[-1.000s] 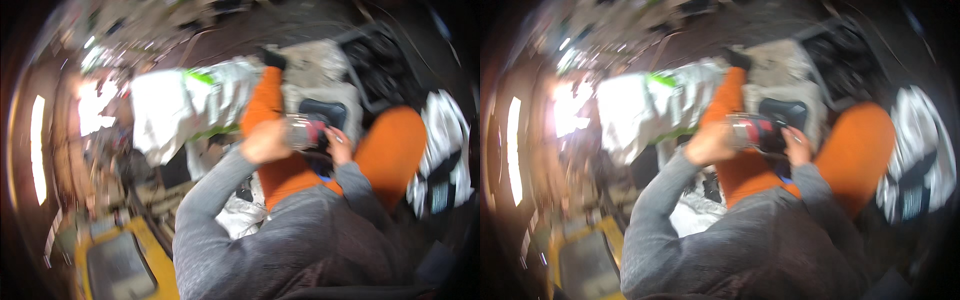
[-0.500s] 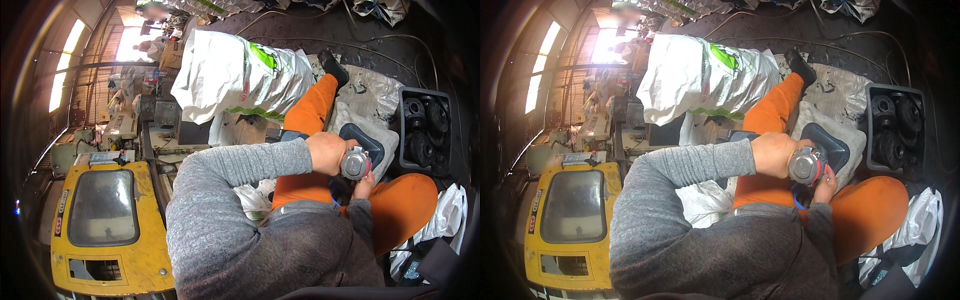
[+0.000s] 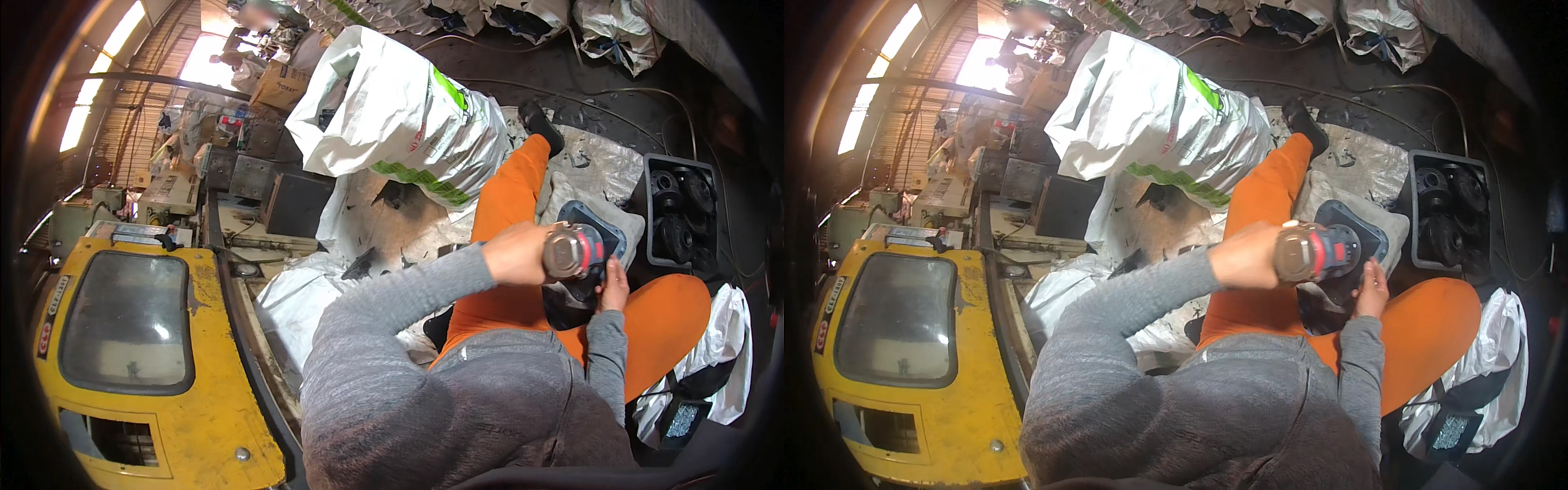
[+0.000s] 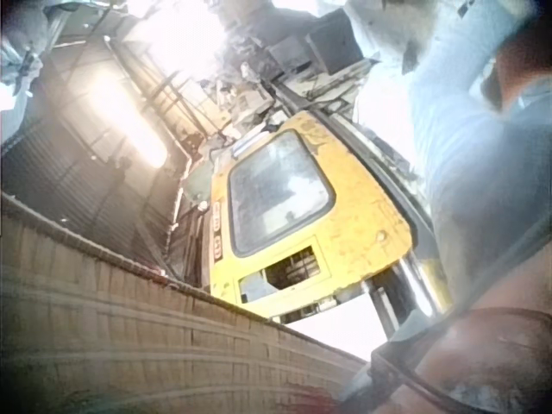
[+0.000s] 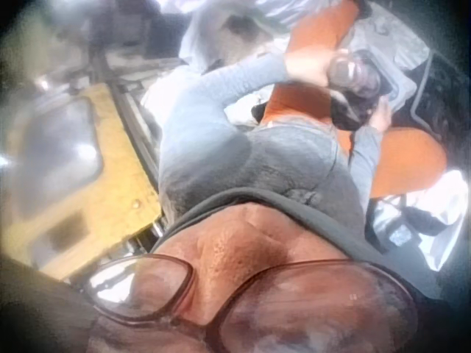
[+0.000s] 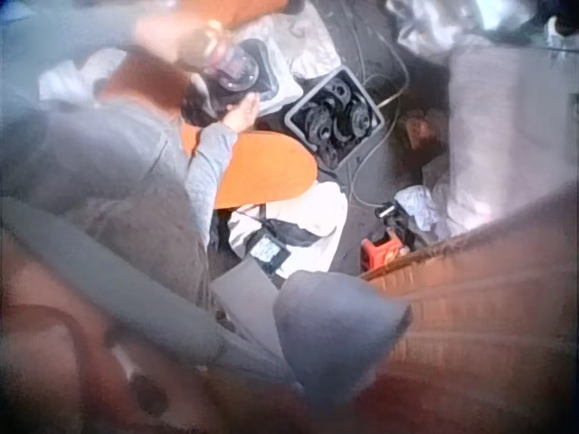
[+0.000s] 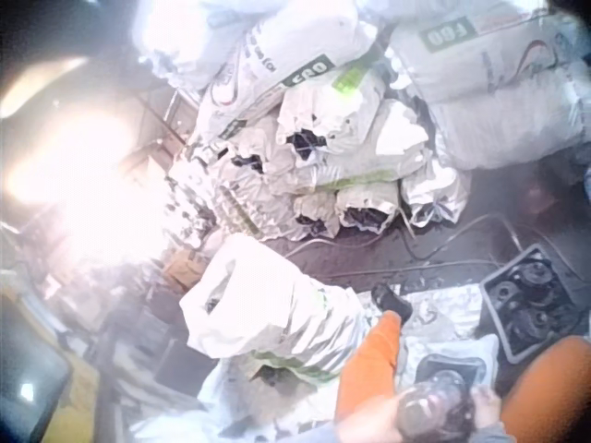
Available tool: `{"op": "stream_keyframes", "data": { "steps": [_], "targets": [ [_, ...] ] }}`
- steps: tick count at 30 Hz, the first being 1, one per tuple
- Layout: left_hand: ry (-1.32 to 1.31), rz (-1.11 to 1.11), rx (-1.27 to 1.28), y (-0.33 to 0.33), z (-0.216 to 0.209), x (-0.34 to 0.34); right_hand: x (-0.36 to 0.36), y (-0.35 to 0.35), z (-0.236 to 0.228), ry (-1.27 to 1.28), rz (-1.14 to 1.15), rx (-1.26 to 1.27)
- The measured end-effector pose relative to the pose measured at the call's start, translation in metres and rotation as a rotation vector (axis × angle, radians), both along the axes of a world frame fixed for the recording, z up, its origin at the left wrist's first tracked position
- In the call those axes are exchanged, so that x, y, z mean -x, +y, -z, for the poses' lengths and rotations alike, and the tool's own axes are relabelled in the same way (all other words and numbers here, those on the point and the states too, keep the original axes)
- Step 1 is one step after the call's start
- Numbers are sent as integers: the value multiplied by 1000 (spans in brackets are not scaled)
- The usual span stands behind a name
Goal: The person sits on the floor and uses a cordless drill to fasten screws into a black plastic component. They repeatedly pick up the component from a white sack, secure it on their lap, and drive screws into it before placing it back into the sack.
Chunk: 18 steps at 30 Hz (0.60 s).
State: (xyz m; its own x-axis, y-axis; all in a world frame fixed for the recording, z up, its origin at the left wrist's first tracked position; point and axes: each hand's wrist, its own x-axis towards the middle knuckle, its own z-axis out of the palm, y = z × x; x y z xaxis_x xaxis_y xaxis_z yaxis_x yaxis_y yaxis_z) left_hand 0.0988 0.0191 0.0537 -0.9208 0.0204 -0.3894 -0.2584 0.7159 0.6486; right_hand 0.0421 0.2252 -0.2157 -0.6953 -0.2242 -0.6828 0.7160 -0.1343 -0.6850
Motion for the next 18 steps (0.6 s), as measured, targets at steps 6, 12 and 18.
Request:
{"op": "stream_keyframes", "data": {
  "steps": [6,12,18],
  "targets": [
    [277,43,-121,-10,0,-50,11,20,-80,-136,2,656],
    [200,33,-19,-1,-2,-80,0,-9,-87,-425,62,884],
    [195,-22,-54,6,5,-66,-8,-16,-102,-483,83,845]
  ]
}}
